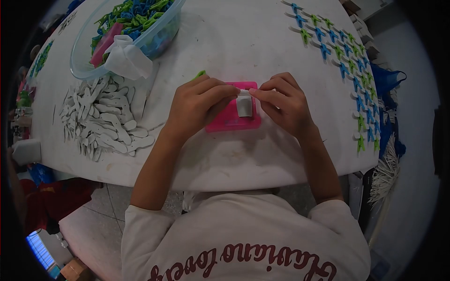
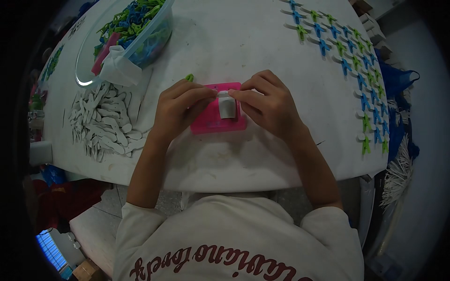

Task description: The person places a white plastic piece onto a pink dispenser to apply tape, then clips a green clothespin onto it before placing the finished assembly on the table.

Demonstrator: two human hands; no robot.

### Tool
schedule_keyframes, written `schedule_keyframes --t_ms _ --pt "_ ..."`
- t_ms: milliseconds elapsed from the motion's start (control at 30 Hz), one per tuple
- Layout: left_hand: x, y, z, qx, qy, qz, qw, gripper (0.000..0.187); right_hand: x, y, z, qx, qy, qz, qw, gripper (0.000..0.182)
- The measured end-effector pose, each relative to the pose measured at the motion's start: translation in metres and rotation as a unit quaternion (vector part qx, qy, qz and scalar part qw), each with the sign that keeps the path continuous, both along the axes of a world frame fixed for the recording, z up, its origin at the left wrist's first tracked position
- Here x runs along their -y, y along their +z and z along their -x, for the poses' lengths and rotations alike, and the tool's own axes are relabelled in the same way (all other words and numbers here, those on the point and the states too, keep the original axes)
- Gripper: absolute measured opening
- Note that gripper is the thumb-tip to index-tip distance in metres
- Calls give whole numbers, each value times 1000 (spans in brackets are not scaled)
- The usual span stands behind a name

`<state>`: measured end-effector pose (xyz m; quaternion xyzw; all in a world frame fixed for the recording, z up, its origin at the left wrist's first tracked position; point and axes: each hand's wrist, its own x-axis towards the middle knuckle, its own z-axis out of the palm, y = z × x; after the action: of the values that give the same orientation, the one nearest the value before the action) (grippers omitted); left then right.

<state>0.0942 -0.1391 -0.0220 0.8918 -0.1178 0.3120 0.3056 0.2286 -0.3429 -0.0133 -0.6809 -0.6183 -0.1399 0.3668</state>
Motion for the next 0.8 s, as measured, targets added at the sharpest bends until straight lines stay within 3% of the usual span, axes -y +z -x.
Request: schedule_keyframes --t_ms 367,800 --pt "-3 -2 0 18 7 -30 999 34 1 1 0 11 1 28 1000 27" --pt "-1 1 1 -14 -1 -16 1000 32 5 5 -2 11 -11 50 999 29"
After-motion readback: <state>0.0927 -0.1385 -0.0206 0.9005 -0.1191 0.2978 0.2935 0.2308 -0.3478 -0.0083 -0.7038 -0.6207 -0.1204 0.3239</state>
